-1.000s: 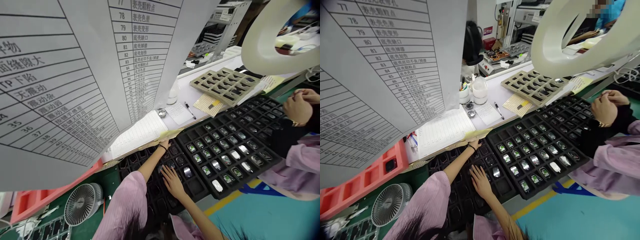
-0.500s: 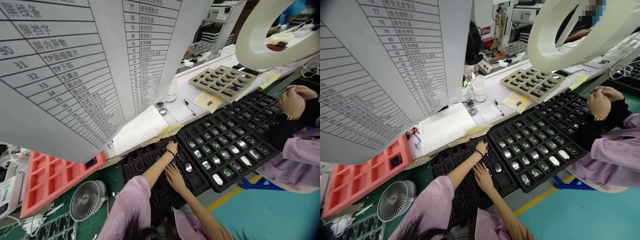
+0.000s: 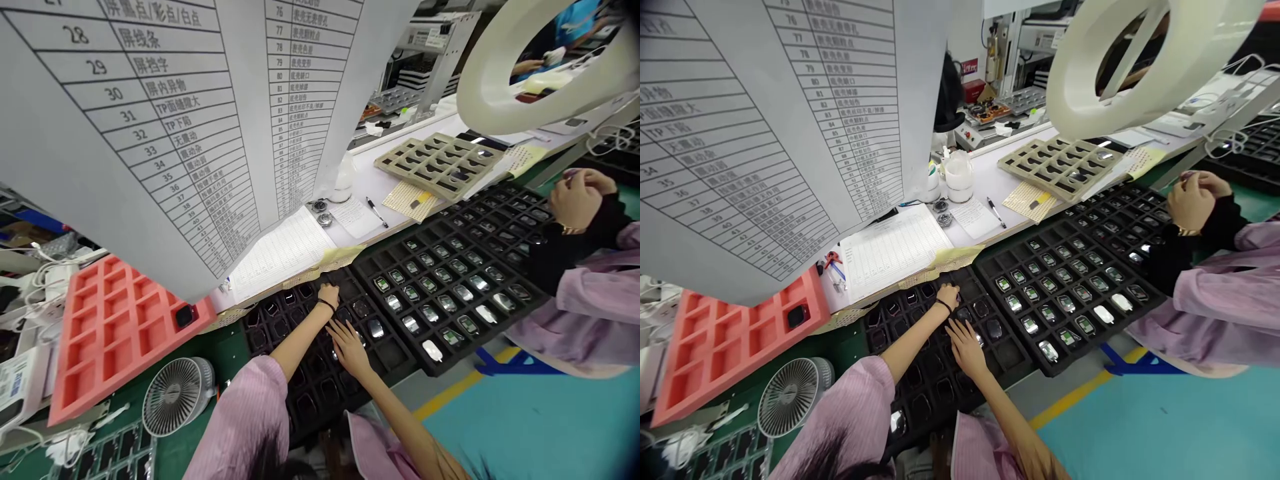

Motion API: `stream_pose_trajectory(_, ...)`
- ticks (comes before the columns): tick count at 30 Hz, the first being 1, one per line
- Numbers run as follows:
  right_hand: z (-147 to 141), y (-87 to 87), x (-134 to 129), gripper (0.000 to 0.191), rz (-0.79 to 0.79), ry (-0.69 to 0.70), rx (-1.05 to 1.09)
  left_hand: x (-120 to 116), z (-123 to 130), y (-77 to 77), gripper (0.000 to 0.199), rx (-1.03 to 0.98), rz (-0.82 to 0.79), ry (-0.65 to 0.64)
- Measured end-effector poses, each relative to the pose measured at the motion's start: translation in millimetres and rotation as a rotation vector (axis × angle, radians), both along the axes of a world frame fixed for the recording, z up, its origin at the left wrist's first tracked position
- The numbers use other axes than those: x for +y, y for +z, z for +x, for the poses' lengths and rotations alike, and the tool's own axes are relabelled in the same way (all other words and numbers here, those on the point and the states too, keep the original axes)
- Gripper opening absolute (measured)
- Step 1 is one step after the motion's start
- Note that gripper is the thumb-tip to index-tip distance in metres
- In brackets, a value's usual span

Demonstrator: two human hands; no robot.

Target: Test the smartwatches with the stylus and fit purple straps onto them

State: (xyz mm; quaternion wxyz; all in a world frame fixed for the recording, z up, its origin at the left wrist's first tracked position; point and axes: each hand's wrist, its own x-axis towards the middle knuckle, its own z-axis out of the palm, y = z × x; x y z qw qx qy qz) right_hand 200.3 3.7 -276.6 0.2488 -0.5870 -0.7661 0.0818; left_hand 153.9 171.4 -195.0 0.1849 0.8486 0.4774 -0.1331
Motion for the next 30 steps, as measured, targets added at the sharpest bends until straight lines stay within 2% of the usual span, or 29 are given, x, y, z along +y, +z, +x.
stream_pose_trajectory(3, 0.1, -2.8, -1.7, 0.051, 0.009, 0.003, 0.098, -4.7, 2.7, -6.2, 0.025, -0.007, 0.002, 0.015)
stream_pose_trajectory(5, 0.7, -4.1, -2.5, 0.046, 0.017, -0.027, 0.255, -5.2, 2.3, -8.6, 0.027, -0.03, 0.001, 0.022)
stream_pose_trajectory(7, 2.2, -3.1, -0.7, 0.039, 0.015, -0.147, 0.48, -4.5, -3.0, -8.5, 0.029, -0.069, 0.0, 0.024)
stream_pose_trajectory(9, 4.8, 1.7, 5.6, 0.037, -0.005, -0.347, 0.714, -5.5, -13.2, -5.1, 0.03, -0.117, 0.003, 0.029)
stream_pose_trajectory(11, 7.0, 10.3, 16.6, 0.043, -0.06, -0.516, 0.91, -11.3, -26.9, 1.6, 0.035, -0.168, 0.014, 0.042)
stream_pose_trajectory(12, 6.9, 15.6, 23.1, 0.048, -0.114, -0.54, 0.995, -16.8, -34.7, 6.0, 0.039, -0.192, 0.02, 0.05)
stream_pose_trajectory(14, 2.7, 26.6, 35.7, 0.055, -0.28, -0.478, 1.169, -33.5, -52.1, 16.0, 0.046, -0.238, 0.032, 0.069)
stream_pose_trajectory(16, -8.7, 36.2, 43.9, 0.054, -0.467, -0.332, 1.254, -57.2, -71.3, 25.5, 0.053, -0.277, 0.046, 0.102)
stream_pose_trajectory(18, -27.5, 42.8, 44.6, 0.049, -0.593, -0.196, 1.219, -85.6, -91.8, 32.2, 0.059, -0.296, 0.059, 0.16)
stream_pose_trajectory(21, -65.4, 47.3, 30.4, 0.043, -0.671, -0.076, 1.103, -129.7, -125.1, 34.1, 0.062, -0.296, 0.078, 0.29)
stream_pose_trajectory(23, -91.0, 48.7, 13.5, 0.039, -0.724, -0.032, 1.084, -155.7, -151.7, 29.6, 0.061, -0.343, 0.076, 0.363)
stream_pose_trajectory(27, -121.4, 53.3, -16.9, 0.035, -0.942, -0.056, 1.233, -194.0, -223.5, 7.2, 0.073, -0.649, -0.041, 0.441)
stream_pose_trajectory(28, -123.3, 55.2, -20.4, 0.035, -1.015, -0.068, 1.289, -200.8, -243.5, -0.9, 0.068, -0.683, -0.044, 0.516)
stream_pose_trajectory(30, -122.3, 59.9, -22.0, 0.036, -1.145, -0.067, 1.393, -210.9, -279.9, -18.6, 0.036, -0.573, 0.005, 0.736)
